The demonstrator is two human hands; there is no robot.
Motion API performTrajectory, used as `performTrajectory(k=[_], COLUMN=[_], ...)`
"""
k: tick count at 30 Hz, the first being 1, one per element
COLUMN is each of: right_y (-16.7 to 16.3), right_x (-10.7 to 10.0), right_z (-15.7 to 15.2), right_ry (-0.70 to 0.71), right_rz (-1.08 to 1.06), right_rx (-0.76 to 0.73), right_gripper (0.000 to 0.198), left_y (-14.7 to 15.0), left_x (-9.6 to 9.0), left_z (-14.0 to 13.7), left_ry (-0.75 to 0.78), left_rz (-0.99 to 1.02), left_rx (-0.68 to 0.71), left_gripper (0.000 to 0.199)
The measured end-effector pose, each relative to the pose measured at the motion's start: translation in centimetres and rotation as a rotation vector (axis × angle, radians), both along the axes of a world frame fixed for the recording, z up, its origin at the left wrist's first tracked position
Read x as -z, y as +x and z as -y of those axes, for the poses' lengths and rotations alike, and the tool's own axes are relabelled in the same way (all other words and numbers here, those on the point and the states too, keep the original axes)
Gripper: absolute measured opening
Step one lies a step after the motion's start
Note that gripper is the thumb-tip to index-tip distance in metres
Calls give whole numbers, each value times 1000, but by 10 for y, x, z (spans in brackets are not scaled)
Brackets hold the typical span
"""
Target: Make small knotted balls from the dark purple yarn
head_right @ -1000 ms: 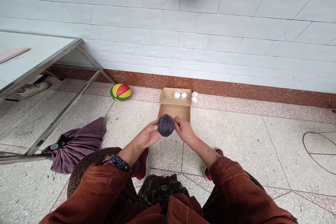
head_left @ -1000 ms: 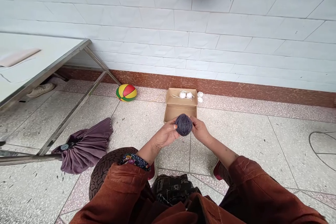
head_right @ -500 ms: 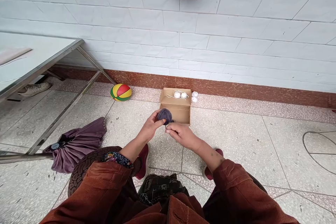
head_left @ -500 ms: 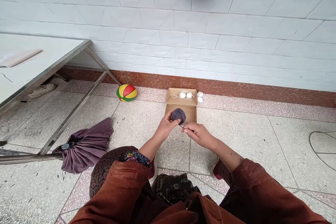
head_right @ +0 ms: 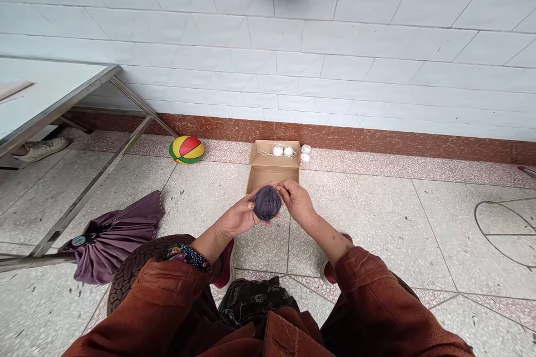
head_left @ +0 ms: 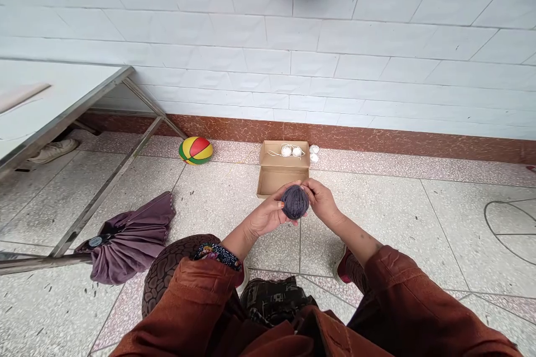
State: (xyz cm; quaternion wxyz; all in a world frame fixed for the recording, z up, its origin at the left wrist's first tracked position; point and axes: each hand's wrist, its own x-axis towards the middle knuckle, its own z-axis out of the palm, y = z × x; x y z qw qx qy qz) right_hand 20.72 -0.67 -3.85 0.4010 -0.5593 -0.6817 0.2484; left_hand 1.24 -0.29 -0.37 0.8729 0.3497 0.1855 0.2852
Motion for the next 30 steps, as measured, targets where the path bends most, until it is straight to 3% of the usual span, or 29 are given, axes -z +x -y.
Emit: performTrajectory(k=[4, 9, 16, 19, 22, 26, 30], right_y=[-9, -17, -22, -16, -6, 4, 3], right_x=[8, 7, -23, -34, -35, -25, -12], right_z=[5, 11, 19, 16, 8, -2, -2], right_ry=[-65, -53, 80, 149, 170, 102, 21], right_rz=[170, 275, 176, 73, 17, 13, -27], right_rx=[-97, -280, -536, -465, -307, -116, -50], right_gripper=[16, 17, 23, 24, 24, 24, 24], left_y=[-4, -14, -19, -15, -11, -7, -5], left_x=[2, 8, 15, 19, 18, 10, 1], left_z=[-6, -17, -21, -18, -12, -4, 0], left_ry=[-41, -42, 110, 243, 370, 335, 197], left_rz=[42, -51, -401, -583, -636, -477, -195], left_rx=[-201, -420, -612, -549, -356, -126, -47], left_gripper=[60, 53, 55, 57, 59, 78, 80])
